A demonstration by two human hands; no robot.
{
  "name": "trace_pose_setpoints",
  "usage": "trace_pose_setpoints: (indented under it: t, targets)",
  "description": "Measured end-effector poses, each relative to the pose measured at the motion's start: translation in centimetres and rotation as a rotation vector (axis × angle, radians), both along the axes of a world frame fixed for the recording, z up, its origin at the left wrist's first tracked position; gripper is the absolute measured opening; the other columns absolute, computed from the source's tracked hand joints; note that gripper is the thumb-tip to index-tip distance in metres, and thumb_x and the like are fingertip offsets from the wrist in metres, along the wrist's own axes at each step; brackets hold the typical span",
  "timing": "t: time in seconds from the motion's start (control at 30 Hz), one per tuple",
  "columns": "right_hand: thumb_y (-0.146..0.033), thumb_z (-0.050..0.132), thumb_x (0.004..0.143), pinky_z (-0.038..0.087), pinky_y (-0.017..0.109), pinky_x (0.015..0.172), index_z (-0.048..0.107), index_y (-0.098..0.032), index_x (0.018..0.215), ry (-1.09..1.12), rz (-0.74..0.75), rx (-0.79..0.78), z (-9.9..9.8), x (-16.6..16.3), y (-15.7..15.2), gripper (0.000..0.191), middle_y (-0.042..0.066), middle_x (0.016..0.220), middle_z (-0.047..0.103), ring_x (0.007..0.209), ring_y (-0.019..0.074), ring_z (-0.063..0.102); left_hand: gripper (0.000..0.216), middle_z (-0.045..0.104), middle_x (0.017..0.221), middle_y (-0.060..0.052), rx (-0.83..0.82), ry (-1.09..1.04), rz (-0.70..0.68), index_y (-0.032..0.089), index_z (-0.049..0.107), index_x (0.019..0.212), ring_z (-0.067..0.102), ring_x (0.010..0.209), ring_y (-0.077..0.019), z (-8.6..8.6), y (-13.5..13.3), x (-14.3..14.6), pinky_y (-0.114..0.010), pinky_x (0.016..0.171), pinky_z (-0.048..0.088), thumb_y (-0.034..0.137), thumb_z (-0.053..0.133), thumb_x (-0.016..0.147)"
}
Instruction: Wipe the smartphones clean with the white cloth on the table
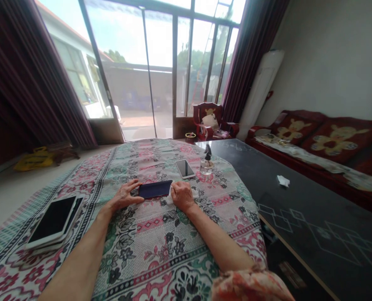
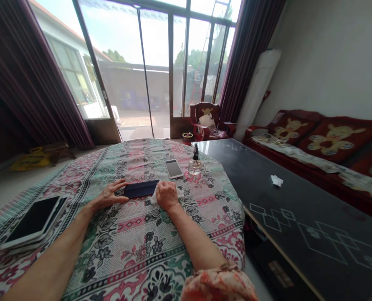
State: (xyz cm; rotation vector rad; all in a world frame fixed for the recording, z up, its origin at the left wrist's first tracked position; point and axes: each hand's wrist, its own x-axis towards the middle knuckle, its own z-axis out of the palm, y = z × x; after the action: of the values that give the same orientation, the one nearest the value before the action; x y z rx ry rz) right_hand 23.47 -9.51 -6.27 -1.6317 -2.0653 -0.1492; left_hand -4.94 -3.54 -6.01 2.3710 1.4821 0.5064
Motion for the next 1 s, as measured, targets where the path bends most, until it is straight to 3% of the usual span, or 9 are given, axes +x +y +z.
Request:
trace_pose_setpoints:
  t: [0.27, 0.5, 0.73, 1.0]
  targets:
    - [-0.026, 0.054, 0.083, 0.032, 0.032, 0.090, 0.066, -0.019, 0.095, 0.039, 0.013, 0.013, 0.3, 0.0, -1.2, 0.019, 0.007, 0.096, 0.064, 0.095, 0.0202, 0.054, 0.077, 0.042, 0.147, -0.009, -0.026, 0.005, 0.004, 0.020, 0.058, 0.127, 0.037, 0.135, -0.0328, 0.5, -0.1, 0.1, -0.041, 0.113, 0.028, 0.064, 0.065, 0.063]
    - [-0.021, 0.053, 0.083, 0.032, 0.031, 0.089, 0.067, -0.021, 0.092, 0.084, 0.007, -0.007, 0.2, 0.1, -1.3, 0.016, 0.004, 0.092, 0.065, 0.093, 0.0188, 0.055, 0.071, 0.043, 0.146, -0.010, -0.006, -0.017, 0.007, 0.021, 0.058, 0.127, 0.037, 0.136, -0.0320, 0.2, -0.3, 0.0, -0.042, 0.113, 0.028, 0.057, 0.067, 0.066]
    - [-0.019, 0.050, 0.086, 0.032, 0.031, 0.094, 0.065, -0.021, 0.104, 0.105, 0.038, 0.009, 0.3, 0.0, -0.7, 0.023, 0.005, 0.105, 0.066, 0.102, 0.0197, 0.053, 0.069, 0.042, 0.147, -0.008, 0.027, -0.032, 0.000, 0.024, 0.055, 0.130, 0.035, 0.136, -0.0311, -1.0, 0.2, -0.4, -0.042, 0.113, 0.027, 0.053, 0.067, 0.068]
    - [-0.020, 0.046, 0.090, 0.031, 0.032, 0.098, 0.063, -0.019, 0.112, 0.039, 0.064, 0.006, 0.4, 0.0, 1.0, 0.028, 0.007, 0.112, 0.065, 0.107, 0.0199, 0.052, 0.067, 0.041, 0.148, -0.009, 0.003, -0.062, -0.008, 0.025, 0.055, 0.131, 0.034, 0.137, -0.0302, -0.7, -0.3, -0.4, -0.043, 0.114, 0.027, 0.048, 0.069, 0.069]
